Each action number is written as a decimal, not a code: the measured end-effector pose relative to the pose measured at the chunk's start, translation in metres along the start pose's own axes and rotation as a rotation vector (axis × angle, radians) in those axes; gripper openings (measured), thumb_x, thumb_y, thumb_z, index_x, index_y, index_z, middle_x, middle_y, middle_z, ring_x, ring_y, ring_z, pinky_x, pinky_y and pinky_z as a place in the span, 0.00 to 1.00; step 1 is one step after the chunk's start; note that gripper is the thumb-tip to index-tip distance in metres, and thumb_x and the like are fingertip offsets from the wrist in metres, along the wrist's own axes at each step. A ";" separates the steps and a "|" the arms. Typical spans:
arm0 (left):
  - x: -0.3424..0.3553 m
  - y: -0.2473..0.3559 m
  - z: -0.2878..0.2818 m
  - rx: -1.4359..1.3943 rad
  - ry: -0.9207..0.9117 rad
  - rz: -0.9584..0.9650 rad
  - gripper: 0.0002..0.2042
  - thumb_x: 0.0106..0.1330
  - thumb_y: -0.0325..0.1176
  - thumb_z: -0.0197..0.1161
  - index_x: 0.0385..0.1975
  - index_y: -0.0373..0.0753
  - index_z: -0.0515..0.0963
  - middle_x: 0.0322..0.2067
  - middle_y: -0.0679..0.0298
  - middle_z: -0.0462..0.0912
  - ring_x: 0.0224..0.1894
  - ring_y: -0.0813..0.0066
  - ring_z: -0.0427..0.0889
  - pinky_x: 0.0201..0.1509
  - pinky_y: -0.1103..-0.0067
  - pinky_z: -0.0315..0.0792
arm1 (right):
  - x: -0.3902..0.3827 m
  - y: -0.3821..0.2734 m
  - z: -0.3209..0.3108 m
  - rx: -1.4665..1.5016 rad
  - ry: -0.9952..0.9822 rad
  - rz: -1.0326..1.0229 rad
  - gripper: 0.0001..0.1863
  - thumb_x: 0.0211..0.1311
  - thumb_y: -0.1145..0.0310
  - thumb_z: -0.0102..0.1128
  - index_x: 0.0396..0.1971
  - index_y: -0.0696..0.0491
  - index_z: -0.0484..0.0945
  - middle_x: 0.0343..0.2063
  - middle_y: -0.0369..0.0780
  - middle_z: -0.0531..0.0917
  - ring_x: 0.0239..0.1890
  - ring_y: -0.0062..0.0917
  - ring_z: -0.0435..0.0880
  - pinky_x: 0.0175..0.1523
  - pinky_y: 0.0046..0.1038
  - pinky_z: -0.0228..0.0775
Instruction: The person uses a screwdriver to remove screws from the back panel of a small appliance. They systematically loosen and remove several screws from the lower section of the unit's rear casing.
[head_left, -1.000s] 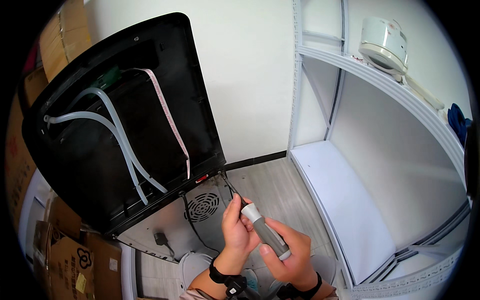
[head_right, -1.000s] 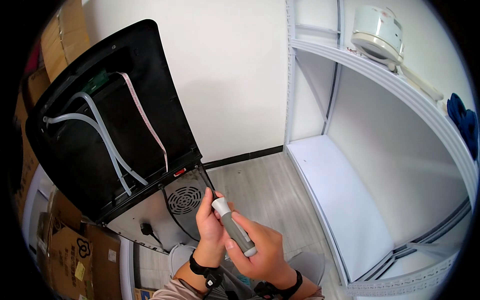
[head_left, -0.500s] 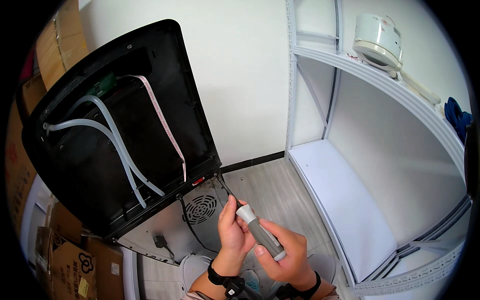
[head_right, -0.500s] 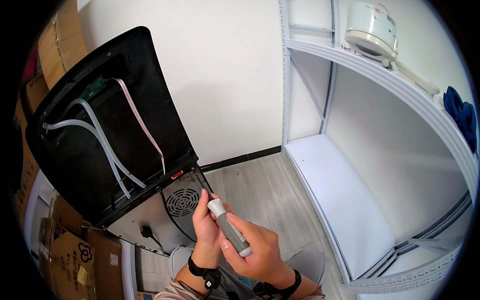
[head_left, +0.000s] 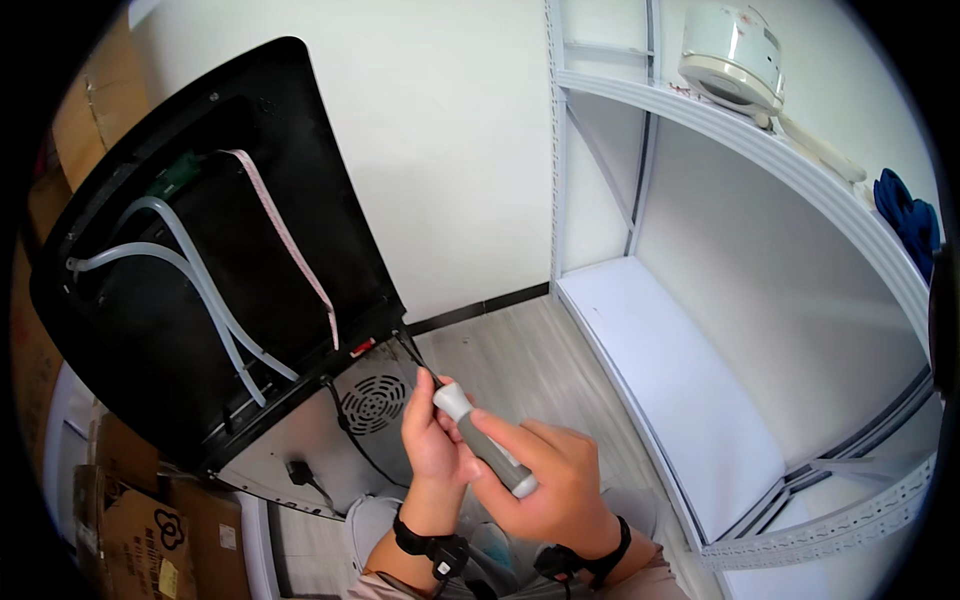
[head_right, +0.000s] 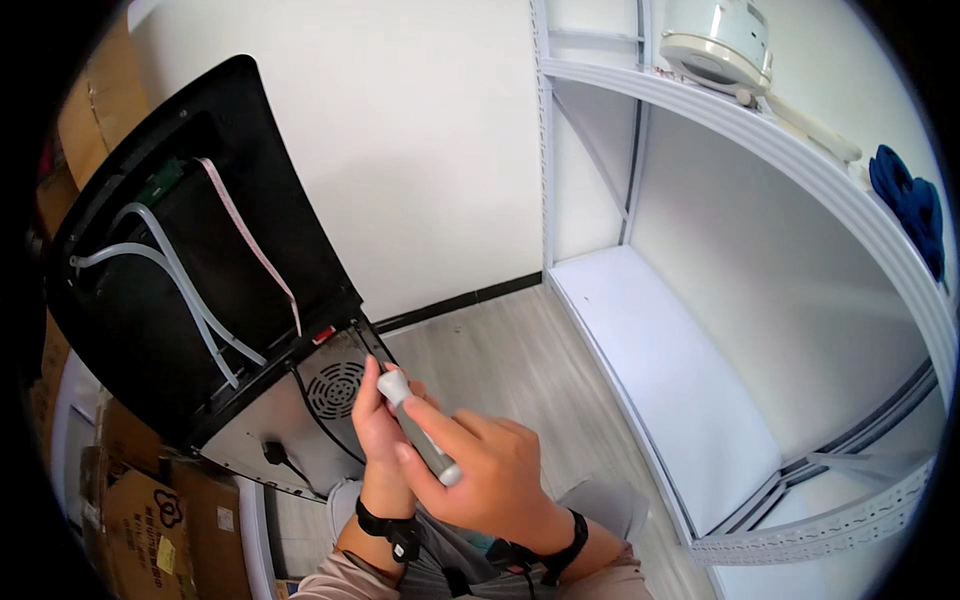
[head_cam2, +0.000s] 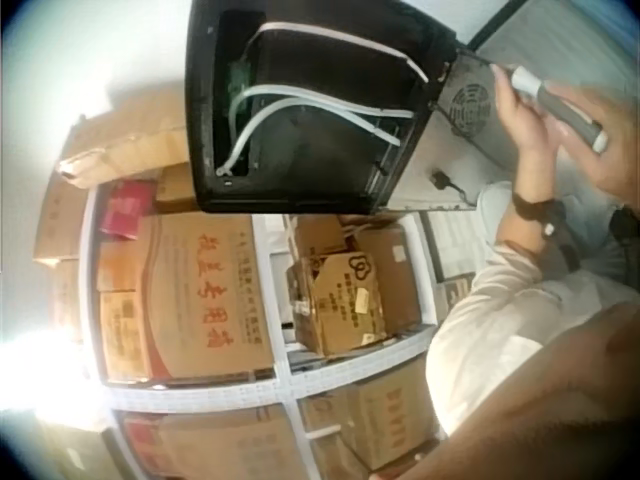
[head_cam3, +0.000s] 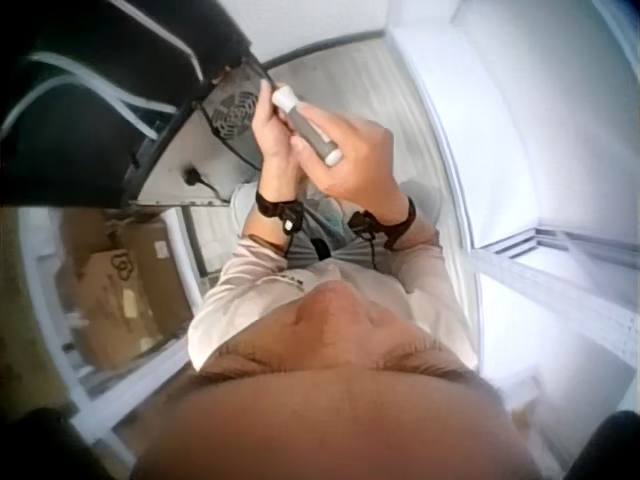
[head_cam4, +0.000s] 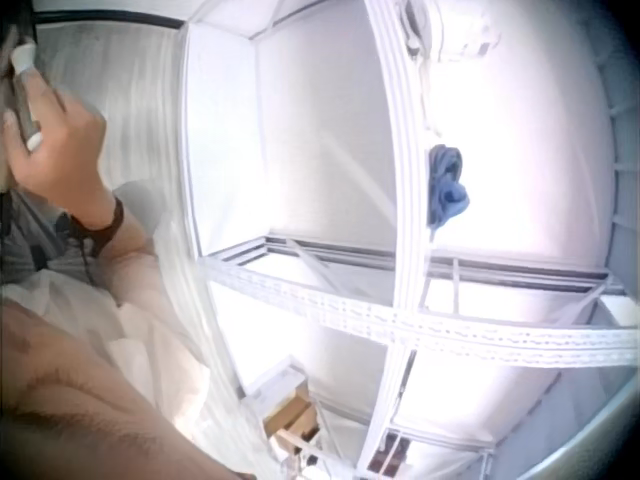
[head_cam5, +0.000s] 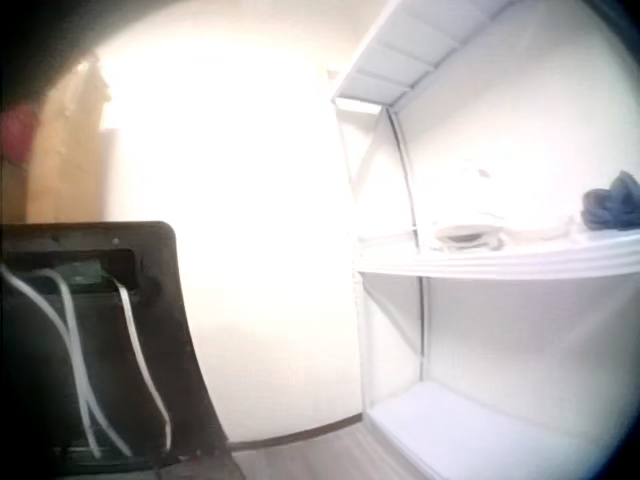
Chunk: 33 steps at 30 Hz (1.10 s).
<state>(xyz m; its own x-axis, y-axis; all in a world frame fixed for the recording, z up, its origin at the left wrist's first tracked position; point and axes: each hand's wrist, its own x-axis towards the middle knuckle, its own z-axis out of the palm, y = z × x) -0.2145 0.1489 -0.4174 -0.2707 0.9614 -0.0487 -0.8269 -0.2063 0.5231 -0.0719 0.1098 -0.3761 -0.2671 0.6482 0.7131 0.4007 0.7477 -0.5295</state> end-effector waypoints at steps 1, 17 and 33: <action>0.003 0.000 -0.005 0.023 0.002 0.004 0.17 0.73 0.47 0.53 0.27 0.41 0.74 0.11 0.76 0.60 0.14 0.87 0.55 0.16 0.86 0.50 | 0.004 -0.001 -0.002 0.019 -0.001 -0.009 0.25 0.48 0.65 0.72 0.47 0.57 0.79 0.21 0.40 0.82 0.19 0.29 0.81 0.24 0.25 0.70; -0.018 0.001 0.004 0.213 -0.061 -0.047 0.26 0.71 0.59 0.49 0.26 0.40 0.74 0.17 0.68 0.72 0.18 0.77 0.70 0.21 0.81 0.66 | -0.010 0.007 0.009 -0.031 0.141 -0.162 0.23 0.43 0.71 0.71 0.44 0.56 0.79 0.29 0.38 0.75 0.28 0.31 0.74 0.36 0.32 0.68; -0.023 -0.002 -0.004 0.104 -0.303 -0.126 0.26 0.73 0.57 0.44 0.29 0.38 0.74 0.25 0.64 0.74 0.28 0.73 0.74 0.30 0.79 0.70 | -0.016 0.004 0.013 -0.040 0.183 -0.222 0.23 0.42 0.71 0.74 0.42 0.59 0.77 0.29 0.43 0.79 0.25 0.34 0.79 0.27 0.30 0.70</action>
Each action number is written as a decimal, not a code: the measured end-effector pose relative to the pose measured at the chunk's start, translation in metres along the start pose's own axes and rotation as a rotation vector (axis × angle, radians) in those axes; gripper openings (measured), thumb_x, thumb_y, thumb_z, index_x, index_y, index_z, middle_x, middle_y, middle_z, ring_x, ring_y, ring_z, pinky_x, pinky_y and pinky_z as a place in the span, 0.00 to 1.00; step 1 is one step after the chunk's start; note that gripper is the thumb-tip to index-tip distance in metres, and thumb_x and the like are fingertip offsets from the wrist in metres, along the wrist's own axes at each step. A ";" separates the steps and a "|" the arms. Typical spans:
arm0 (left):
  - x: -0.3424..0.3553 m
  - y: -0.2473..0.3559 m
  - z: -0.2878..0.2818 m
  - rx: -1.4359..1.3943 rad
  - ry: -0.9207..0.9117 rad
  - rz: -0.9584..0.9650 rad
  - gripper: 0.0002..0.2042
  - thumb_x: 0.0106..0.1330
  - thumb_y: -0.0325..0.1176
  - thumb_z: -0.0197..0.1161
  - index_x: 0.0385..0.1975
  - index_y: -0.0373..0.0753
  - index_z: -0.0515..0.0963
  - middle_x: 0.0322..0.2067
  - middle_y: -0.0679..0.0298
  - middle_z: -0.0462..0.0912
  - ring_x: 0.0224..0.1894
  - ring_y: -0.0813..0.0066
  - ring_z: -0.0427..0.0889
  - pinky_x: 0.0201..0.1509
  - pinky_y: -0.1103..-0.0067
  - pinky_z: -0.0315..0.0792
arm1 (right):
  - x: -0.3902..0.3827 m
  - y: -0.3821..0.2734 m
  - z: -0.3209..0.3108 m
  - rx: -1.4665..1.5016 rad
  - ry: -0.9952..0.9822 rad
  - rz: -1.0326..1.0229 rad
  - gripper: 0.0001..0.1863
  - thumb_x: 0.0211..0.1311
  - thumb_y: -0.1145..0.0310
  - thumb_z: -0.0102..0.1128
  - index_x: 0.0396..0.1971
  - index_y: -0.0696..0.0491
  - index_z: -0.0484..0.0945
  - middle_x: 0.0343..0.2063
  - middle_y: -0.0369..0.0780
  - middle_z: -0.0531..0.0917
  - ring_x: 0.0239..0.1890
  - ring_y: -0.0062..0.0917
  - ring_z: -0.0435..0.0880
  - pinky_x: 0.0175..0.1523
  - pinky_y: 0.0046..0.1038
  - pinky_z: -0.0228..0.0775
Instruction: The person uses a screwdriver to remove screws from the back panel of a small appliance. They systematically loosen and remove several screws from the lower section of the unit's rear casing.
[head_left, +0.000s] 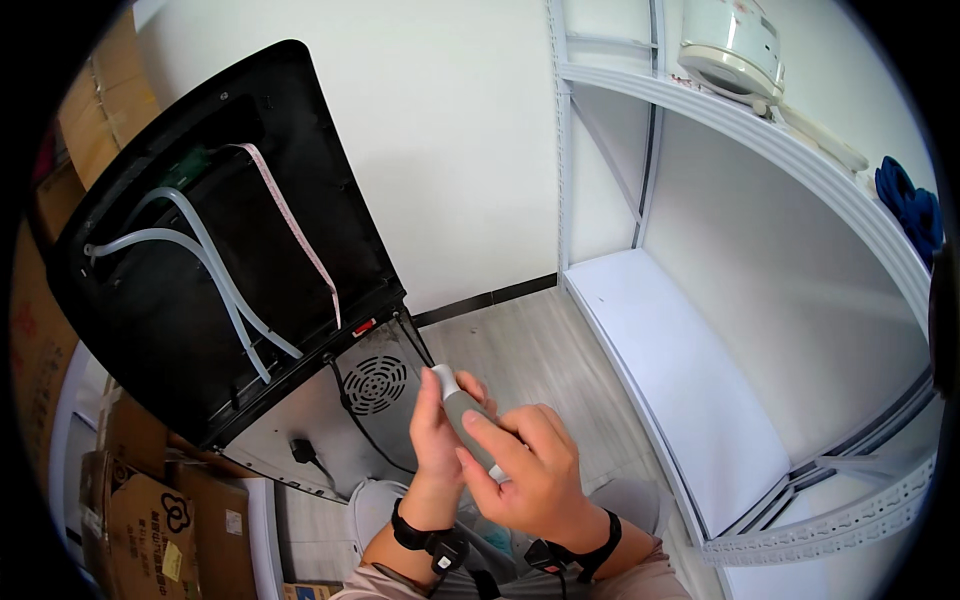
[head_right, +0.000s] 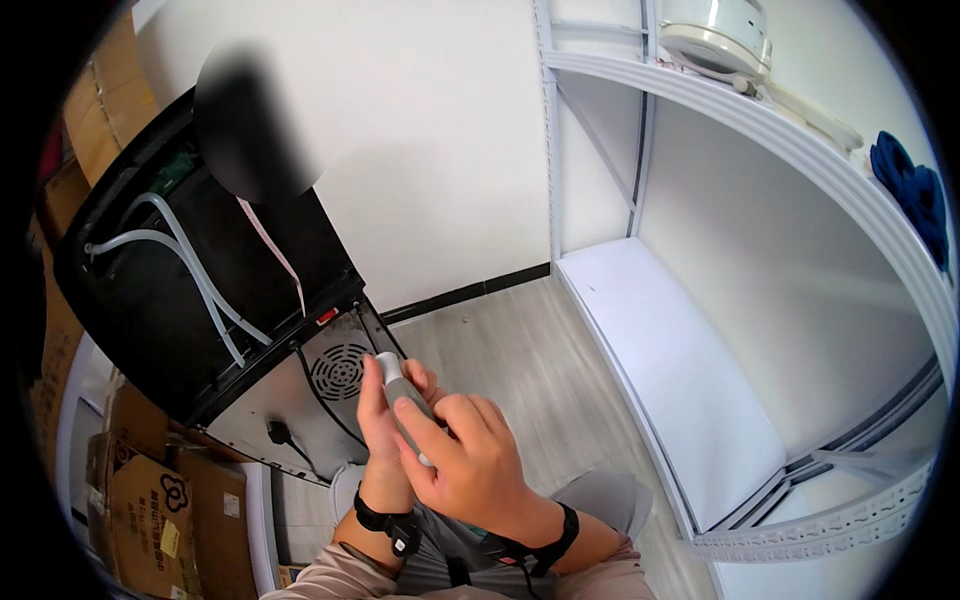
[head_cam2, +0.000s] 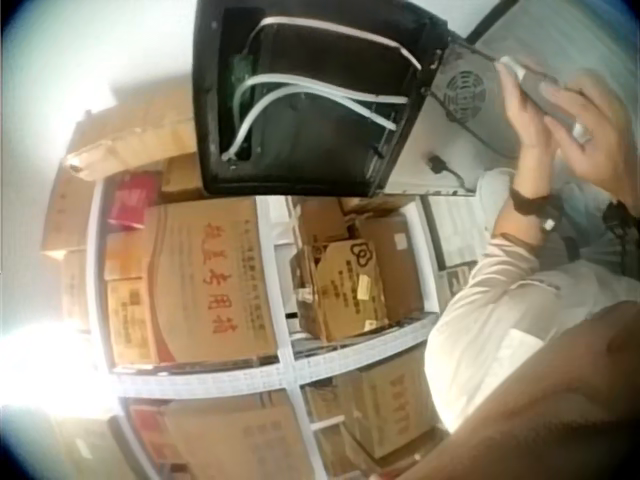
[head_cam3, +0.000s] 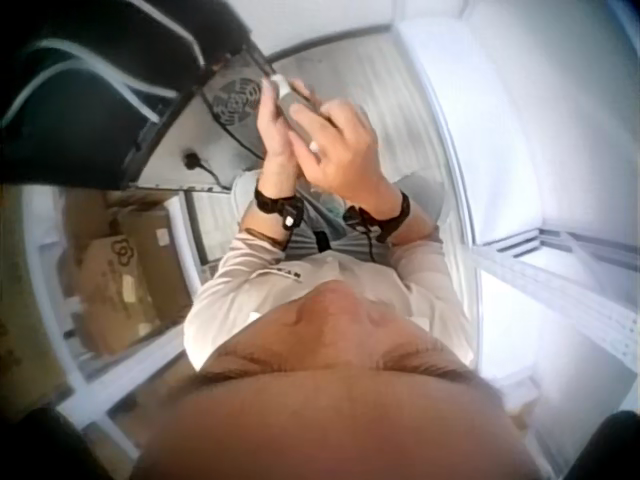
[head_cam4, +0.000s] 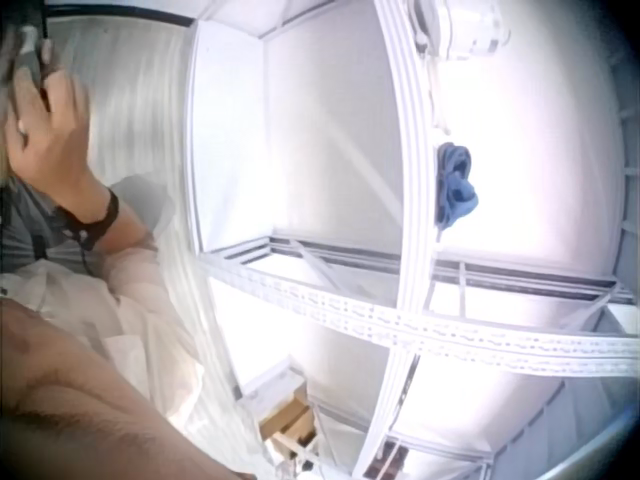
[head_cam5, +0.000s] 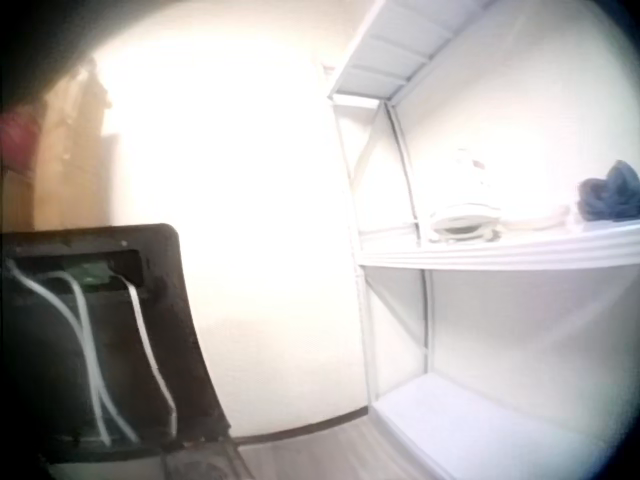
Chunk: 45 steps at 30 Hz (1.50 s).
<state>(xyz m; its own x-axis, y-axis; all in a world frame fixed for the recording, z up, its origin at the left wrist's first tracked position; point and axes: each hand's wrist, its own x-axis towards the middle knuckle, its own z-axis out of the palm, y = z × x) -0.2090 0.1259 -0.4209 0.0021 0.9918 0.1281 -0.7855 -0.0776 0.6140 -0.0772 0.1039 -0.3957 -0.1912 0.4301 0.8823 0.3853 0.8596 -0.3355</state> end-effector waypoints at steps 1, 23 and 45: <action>-0.001 -0.002 -0.003 0.039 0.031 0.030 0.26 0.73 0.57 0.45 0.29 0.37 0.74 0.25 0.64 0.74 0.27 0.74 0.74 0.30 0.79 0.70 | 0.001 0.000 0.001 0.006 -0.005 0.004 0.24 0.41 0.71 0.73 0.42 0.58 0.77 0.29 0.43 0.78 0.26 0.34 0.78 0.27 0.30 0.69; -0.009 -0.005 -0.010 0.263 0.213 0.173 0.24 0.74 0.53 0.47 0.29 0.36 0.74 0.19 0.68 0.73 0.19 0.82 0.69 0.23 0.83 0.64 | 0.004 -0.010 0.004 0.030 0.016 0.148 0.22 0.46 0.67 0.71 0.43 0.57 0.78 0.25 0.39 0.77 0.21 0.33 0.79 0.24 0.30 0.70; -0.011 0.004 -0.003 0.200 0.103 0.050 0.21 0.74 0.50 0.48 0.33 0.36 0.76 0.19 0.73 0.73 0.17 0.91 0.61 0.20 0.88 0.54 | -0.007 -0.007 0.013 0.204 0.020 0.306 0.24 0.47 0.67 0.72 0.45 0.59 0.76 0.24 0.40 0.79 0.21 0.33 0.79 0.25 0.29 0.72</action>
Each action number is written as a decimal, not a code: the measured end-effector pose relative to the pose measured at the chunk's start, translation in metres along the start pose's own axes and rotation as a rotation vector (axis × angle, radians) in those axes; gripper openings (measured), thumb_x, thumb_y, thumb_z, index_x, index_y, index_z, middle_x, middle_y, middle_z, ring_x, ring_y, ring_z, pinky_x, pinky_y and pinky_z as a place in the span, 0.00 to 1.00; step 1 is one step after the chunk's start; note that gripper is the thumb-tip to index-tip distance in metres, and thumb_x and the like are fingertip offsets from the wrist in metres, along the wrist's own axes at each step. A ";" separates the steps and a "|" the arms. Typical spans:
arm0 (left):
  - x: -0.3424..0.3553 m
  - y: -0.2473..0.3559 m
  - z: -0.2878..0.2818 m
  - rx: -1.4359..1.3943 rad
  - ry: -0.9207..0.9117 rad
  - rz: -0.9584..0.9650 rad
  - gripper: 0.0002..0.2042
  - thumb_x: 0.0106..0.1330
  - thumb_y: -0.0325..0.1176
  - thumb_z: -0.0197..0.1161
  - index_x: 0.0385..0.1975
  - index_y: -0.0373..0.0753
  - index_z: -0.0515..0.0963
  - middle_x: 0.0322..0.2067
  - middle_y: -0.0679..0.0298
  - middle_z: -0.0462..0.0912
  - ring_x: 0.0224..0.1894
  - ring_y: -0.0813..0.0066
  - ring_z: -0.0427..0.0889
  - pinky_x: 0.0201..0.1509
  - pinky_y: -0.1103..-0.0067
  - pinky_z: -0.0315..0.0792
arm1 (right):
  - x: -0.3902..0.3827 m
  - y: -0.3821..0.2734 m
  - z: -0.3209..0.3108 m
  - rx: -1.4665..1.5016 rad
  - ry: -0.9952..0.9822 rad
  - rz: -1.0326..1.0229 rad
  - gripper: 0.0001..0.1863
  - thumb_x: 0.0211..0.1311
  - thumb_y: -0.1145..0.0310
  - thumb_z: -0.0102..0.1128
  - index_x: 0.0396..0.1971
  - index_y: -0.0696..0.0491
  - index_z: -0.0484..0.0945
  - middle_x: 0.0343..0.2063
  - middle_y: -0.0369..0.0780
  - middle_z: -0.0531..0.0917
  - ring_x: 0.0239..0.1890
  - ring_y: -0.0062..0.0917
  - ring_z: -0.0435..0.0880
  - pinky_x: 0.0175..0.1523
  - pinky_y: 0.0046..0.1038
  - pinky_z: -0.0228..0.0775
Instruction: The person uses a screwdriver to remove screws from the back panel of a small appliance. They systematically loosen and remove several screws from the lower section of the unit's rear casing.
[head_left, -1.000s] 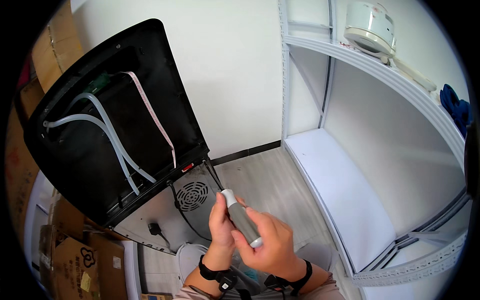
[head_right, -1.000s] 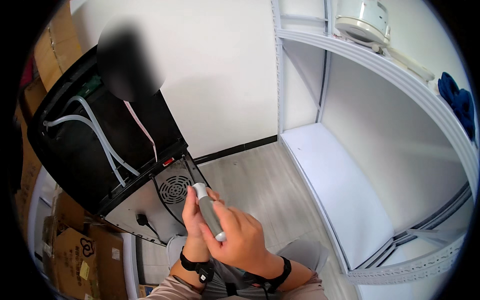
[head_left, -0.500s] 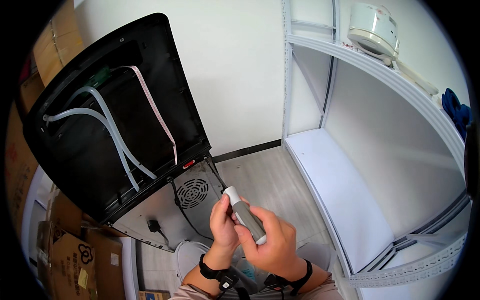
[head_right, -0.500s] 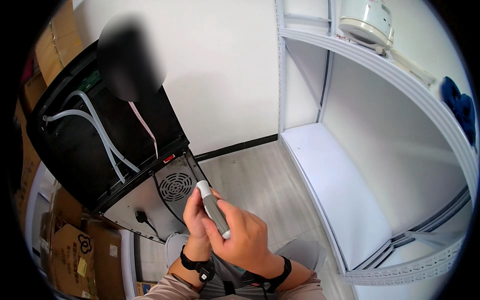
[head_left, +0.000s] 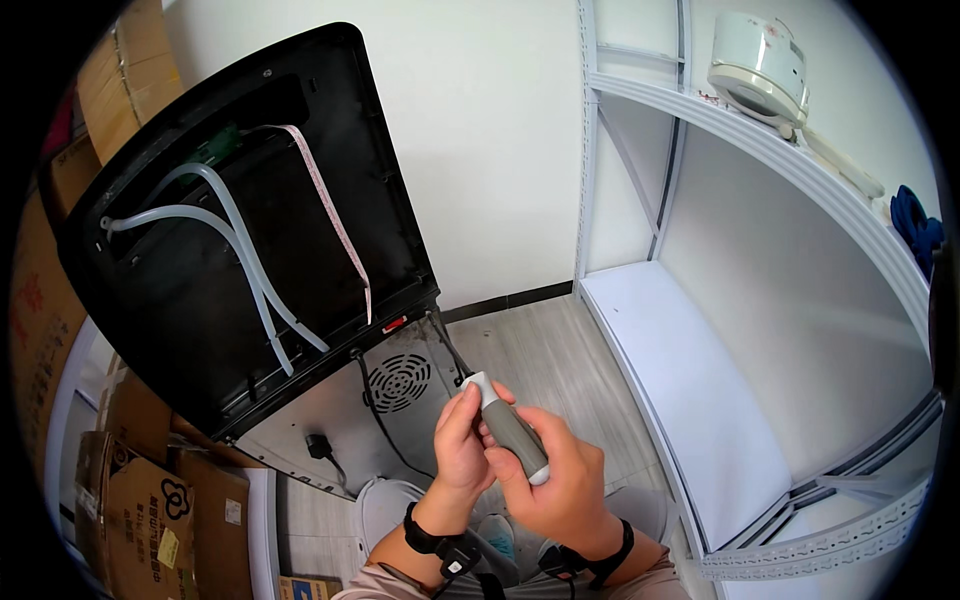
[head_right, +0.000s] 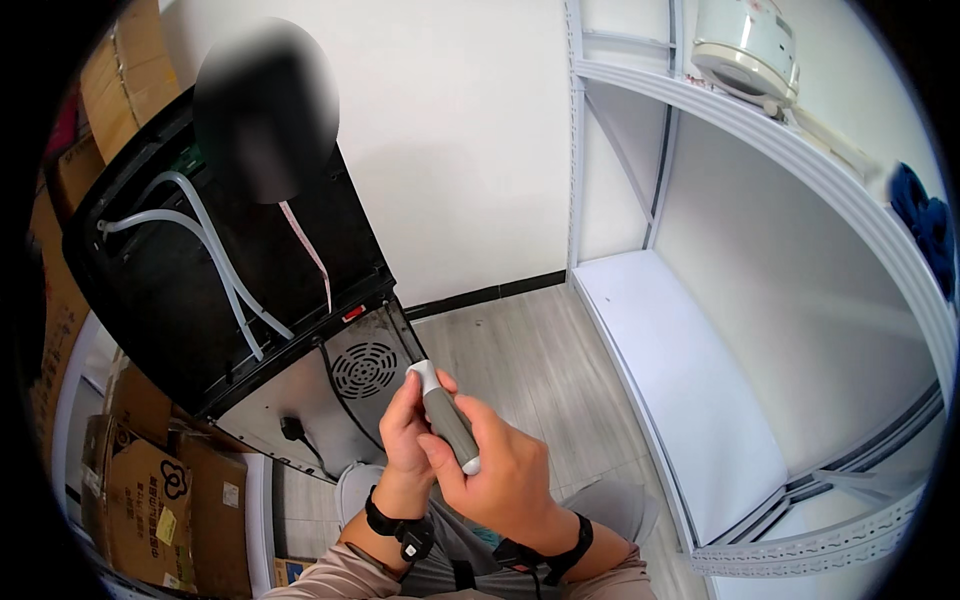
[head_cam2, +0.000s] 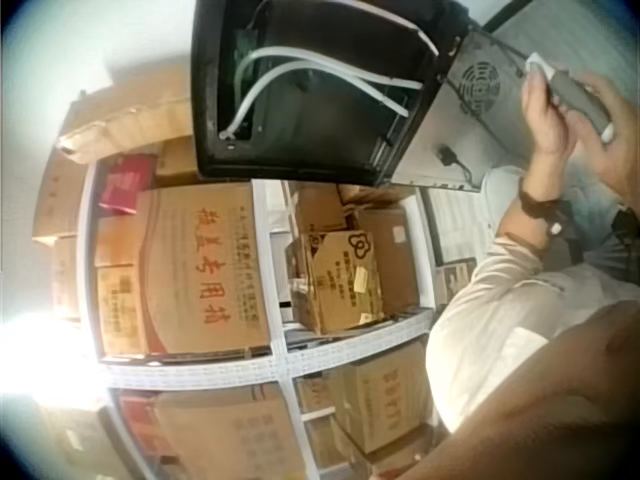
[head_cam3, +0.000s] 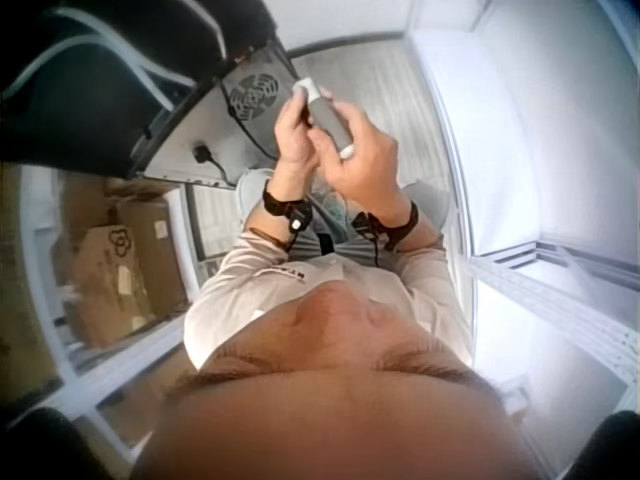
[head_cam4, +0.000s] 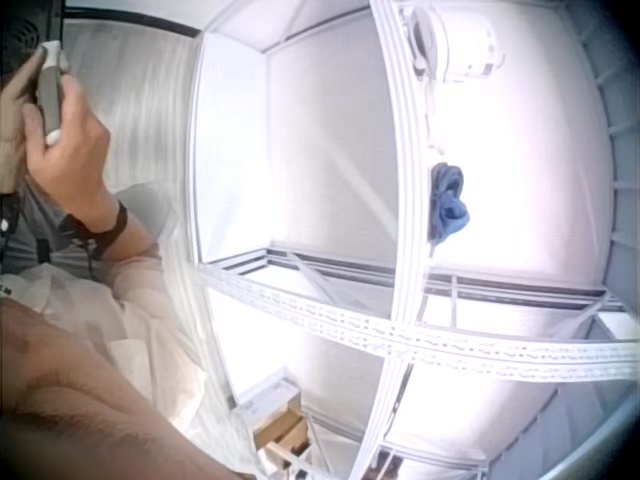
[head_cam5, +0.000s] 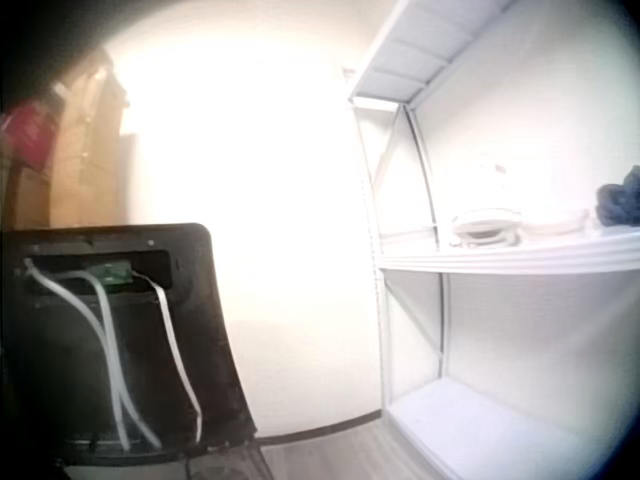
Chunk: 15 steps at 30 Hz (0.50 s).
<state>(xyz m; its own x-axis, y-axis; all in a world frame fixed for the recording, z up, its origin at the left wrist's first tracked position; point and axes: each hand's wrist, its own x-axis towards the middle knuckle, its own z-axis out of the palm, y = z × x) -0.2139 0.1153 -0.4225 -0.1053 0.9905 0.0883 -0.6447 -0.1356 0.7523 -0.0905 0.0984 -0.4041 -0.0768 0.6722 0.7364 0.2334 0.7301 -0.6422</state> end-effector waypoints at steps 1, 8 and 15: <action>0.002 -0.002 -0.003 0.002 -0.008 -0.012 0.22 0.74 0.51 0.47 0.33 0.36 0.75 0.20 0.70 0.75 0.19 0.87 0.66 0.22 0.86 0.59 | 0.001 -0.002 -0.002 -0.058 -0.016 -0.036 0.24 0.47 0.67 0.72 0.45 0.59 0.76 0.24 0.40 0.79 0.21 0.33 0.79 0.25 0.29 0.72; 0.003 -0.003 0.002 0.032 0.078 0.036 0.21 0.74 0.52 0.51 0.35 0.37 0.76 0.19 0.74 0.72 0.17 0.90 0.60 0.20 0.88 0.54 | 0.009 0.000 -0.004 -0.133 0.052 -0.189 0.24 0.48 0.68 0.72 0.47 0.58 0.76 0.26 0.40 0.79 0.23 0.35 0.81 0.27 0.30 0.74; 0.001 -0.002 -0.002 -0.114 -0.017 -0.037 0.21 0.74 0.51 0.51 0.35 0.36 0.76 0.18 0.76 0.68 0.18 0.90 0.59 0.20 0.88 0.53 | 0.002 -0.004 -0.006 0.064 -0.046 0.032 0.25 0.49 0.68 0.71 0.47 0.59 0.76 0.30 0.43 0.81 0.26 0.36 0.83 0.28 0.30 0.75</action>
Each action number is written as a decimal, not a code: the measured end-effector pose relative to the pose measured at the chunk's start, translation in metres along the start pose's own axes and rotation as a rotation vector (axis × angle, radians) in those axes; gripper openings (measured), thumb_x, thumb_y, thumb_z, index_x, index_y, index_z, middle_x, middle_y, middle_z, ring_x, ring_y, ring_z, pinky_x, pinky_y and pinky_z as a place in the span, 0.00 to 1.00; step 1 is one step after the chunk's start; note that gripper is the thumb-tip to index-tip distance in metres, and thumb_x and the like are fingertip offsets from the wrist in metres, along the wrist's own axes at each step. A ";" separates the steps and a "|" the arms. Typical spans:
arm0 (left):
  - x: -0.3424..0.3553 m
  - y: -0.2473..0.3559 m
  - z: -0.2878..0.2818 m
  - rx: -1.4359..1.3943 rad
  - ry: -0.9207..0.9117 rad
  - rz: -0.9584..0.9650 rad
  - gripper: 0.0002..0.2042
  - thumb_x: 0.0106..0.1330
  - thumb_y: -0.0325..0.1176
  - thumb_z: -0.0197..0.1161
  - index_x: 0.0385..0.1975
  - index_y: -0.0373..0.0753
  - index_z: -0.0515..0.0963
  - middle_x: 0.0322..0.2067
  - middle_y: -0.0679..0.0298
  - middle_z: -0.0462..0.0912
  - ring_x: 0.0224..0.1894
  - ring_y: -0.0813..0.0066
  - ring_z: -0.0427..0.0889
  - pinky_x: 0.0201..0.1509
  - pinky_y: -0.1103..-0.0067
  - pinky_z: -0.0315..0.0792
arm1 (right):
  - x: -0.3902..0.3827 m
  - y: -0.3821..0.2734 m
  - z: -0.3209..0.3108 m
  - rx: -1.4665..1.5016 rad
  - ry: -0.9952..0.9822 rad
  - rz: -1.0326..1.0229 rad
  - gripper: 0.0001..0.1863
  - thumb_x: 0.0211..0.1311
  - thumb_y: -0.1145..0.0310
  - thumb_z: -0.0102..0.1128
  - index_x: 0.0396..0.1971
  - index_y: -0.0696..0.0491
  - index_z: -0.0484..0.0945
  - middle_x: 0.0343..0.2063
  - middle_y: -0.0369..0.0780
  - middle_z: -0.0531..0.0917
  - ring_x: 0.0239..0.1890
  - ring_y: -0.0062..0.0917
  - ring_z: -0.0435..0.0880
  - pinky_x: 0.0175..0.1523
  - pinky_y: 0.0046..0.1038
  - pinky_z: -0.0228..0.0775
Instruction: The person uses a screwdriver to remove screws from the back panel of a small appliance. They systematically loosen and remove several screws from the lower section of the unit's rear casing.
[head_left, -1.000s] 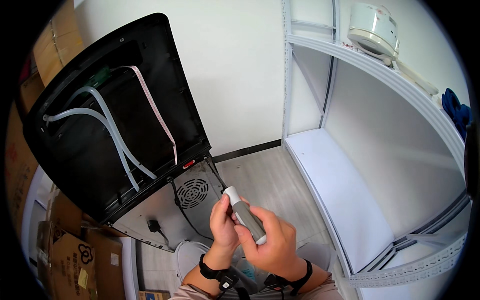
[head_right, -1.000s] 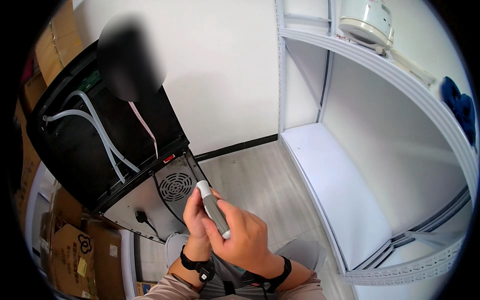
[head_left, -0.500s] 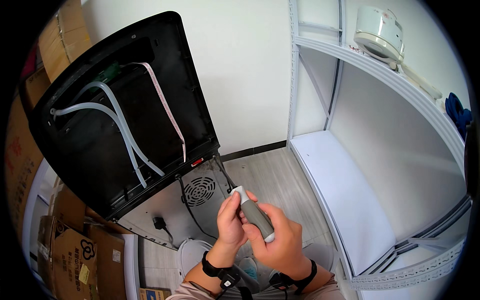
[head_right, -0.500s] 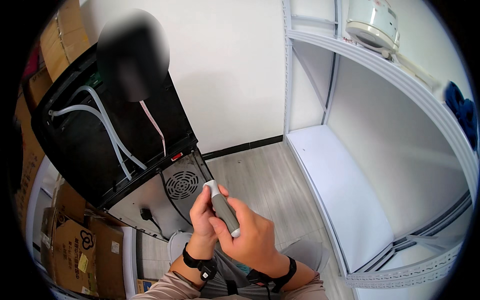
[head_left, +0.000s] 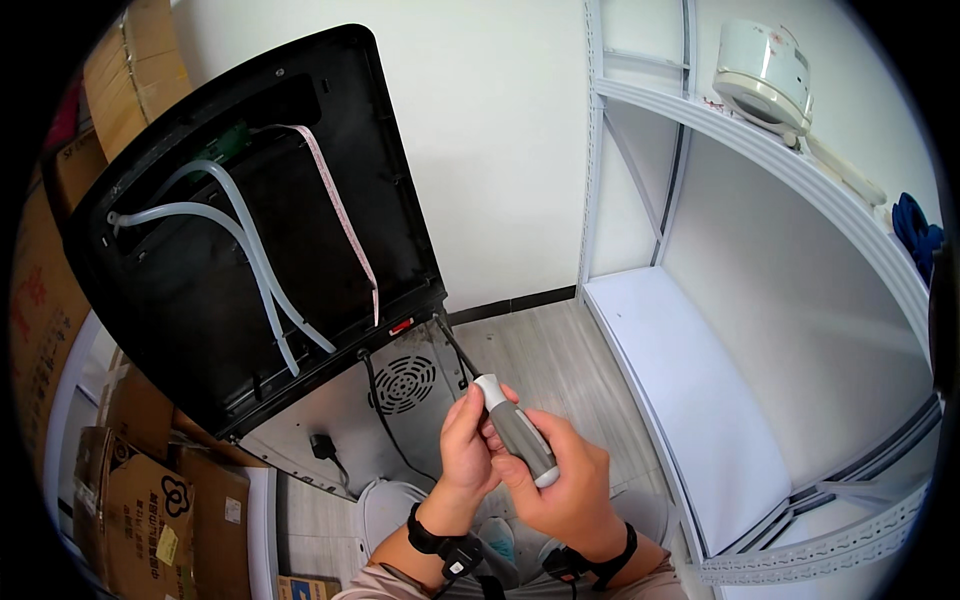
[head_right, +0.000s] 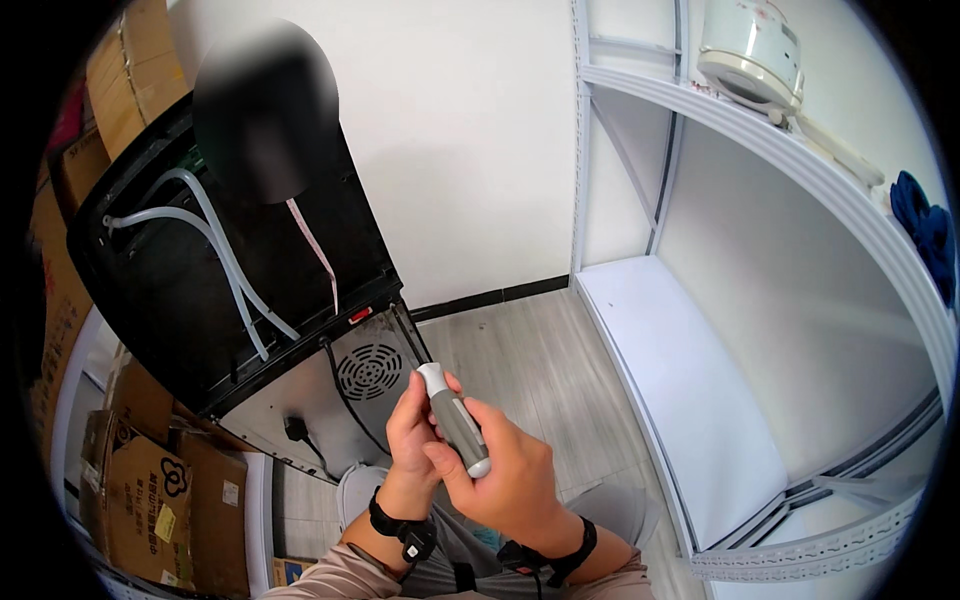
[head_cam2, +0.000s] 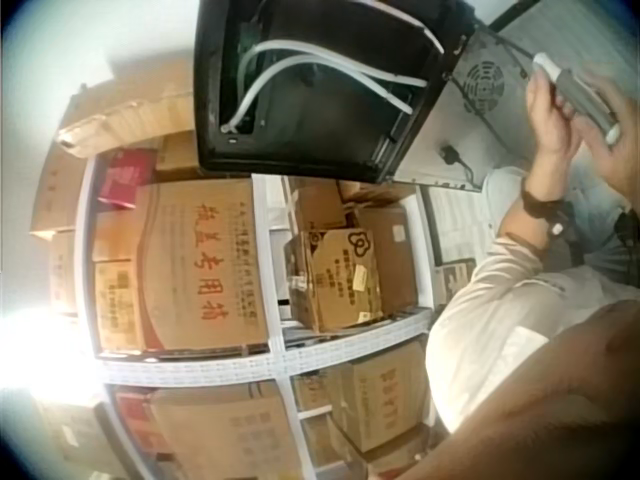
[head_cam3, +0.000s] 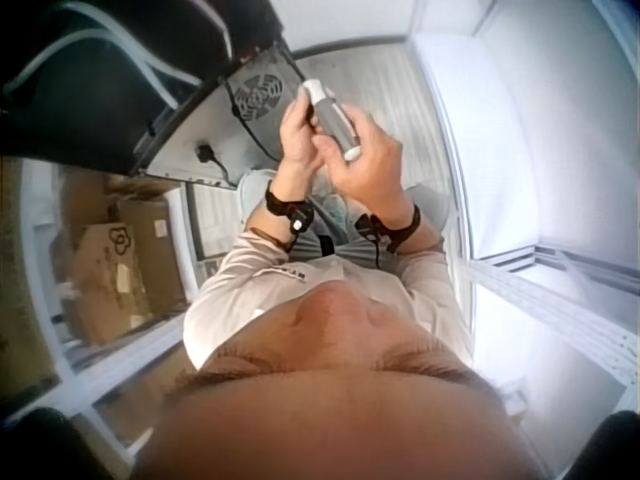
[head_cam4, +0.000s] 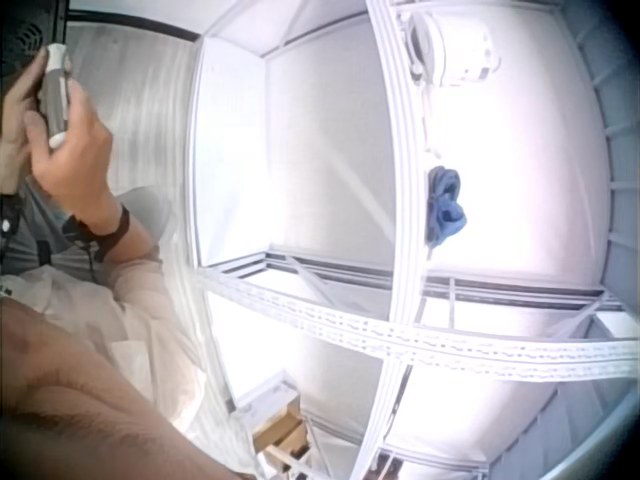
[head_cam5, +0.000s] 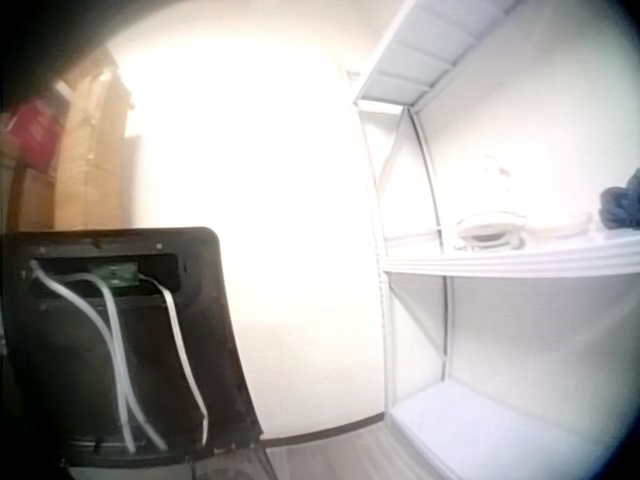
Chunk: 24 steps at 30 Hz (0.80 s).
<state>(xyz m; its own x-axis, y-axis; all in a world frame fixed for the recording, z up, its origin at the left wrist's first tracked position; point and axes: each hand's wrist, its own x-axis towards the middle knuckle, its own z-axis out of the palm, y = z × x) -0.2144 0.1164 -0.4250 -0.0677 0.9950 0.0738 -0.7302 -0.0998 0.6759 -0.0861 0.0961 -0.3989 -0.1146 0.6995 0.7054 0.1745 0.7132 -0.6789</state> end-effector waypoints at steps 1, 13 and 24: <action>0.001 -0.001 -0.003 0.022 -0.010 0.006 0.21 0.74 0.52 0.49 0.35 0.37 0.75 0.20 0.73 0.71 0.20 0.87 0.65 0.23 0.87 0.59 | 0.000 0.002 0.000 -0.042 0.005 -0.036 0.24 0.49 0.68 0.71 0.47 0.59 0.76 0.31 0.43 0.81 0.26 0.36 0.83 0.28 0.29 0.75; -0.003 0.001 0.004 0.065 -0.022 0.049 0.19 0.74 0.48 0.51 0.38 0.34 0.75 0.22 0.71 0.74 0.19 0.89 0.65 0.23 0.87 0.61 | 0.007 -0.004 -0.004 -0.005 0.074 0.011 0.20 0.48 0.69 0.72 0.42 0.58 0.79 0.33 0.42 0.81 0.29 0.32 0.83 0.30 0.26 0.75; 0.002 -0.009 -0.002 0.149 0.003 0.090 0.21 0.74 0.50 0.50 0.37 0.35 0.76 0.20 0.74 0.72 0.18 0.91 0.60 0.22 0.89 0.57 | 0.005 0.004 -0.006 -0.119 0.019 -0.142 0.21 0.46 0.71 0.71 0.44 0.56 0.80 0.32 0.41 0.78 0.30 0.32 0.82 0.32 0.27 0.75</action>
<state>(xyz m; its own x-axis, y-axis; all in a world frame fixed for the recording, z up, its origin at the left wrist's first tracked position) -0.2093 0.1196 -0.4322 -0.1309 0.9819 0.1370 -0.6123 -0.1888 0.7678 -0.0804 0.1020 -0.3965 -0.1281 0.5907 0.7966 0.2724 0.7933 -0.5445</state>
